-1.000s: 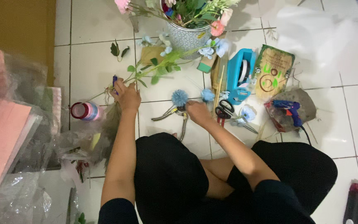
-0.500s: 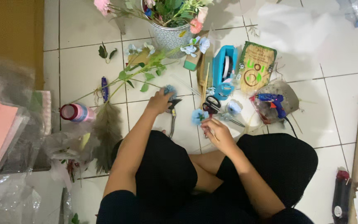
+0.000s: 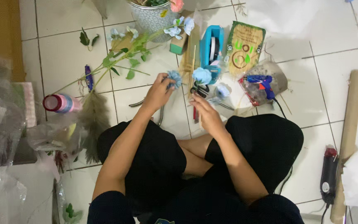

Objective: The person sits on the floor and arranges artificial flowers. They use shears to trim stems and a hot glue gun to attach flower heads to stems, placing finished pieces into a metal bucket.

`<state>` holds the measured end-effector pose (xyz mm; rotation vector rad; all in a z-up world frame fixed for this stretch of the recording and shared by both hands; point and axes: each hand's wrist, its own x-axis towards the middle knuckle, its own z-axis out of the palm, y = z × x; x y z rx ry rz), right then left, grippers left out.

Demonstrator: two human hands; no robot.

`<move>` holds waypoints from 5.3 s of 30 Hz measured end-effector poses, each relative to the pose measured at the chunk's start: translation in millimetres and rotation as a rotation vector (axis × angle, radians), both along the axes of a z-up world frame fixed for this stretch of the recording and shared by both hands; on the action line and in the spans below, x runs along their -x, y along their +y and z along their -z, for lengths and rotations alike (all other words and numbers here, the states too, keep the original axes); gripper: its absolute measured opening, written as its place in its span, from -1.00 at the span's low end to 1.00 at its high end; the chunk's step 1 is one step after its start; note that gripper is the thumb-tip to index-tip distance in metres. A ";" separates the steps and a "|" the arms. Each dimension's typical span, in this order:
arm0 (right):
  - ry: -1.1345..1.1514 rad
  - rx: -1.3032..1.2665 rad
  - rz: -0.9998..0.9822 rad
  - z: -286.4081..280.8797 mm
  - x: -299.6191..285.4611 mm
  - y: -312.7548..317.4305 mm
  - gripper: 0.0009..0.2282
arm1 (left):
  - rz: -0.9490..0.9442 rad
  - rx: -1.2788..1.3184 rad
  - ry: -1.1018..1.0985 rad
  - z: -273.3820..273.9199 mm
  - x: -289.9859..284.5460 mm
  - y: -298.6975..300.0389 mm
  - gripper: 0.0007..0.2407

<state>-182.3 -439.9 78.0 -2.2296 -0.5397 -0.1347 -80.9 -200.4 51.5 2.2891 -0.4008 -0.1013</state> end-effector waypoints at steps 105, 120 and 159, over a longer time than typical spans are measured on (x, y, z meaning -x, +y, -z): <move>0.221 0.170 -0.017 68.4 -8.4 27.8 -0.78 | -0.411 -0.175 -0.059 -63.6 -0.1 122.4 -0.52; 0.227 0.032 0.017 69.4 -16.2 24.3 -0.78 | -0.246 -0.259 -0.445 -52.9 -175.2 5.4 -0.50; -0.441 -0.038 0.143 -11.3 -176.2 78.1 -0.70 | -0.262 -0.265 -0.789 -82.8 -44.5 28.0 -0.58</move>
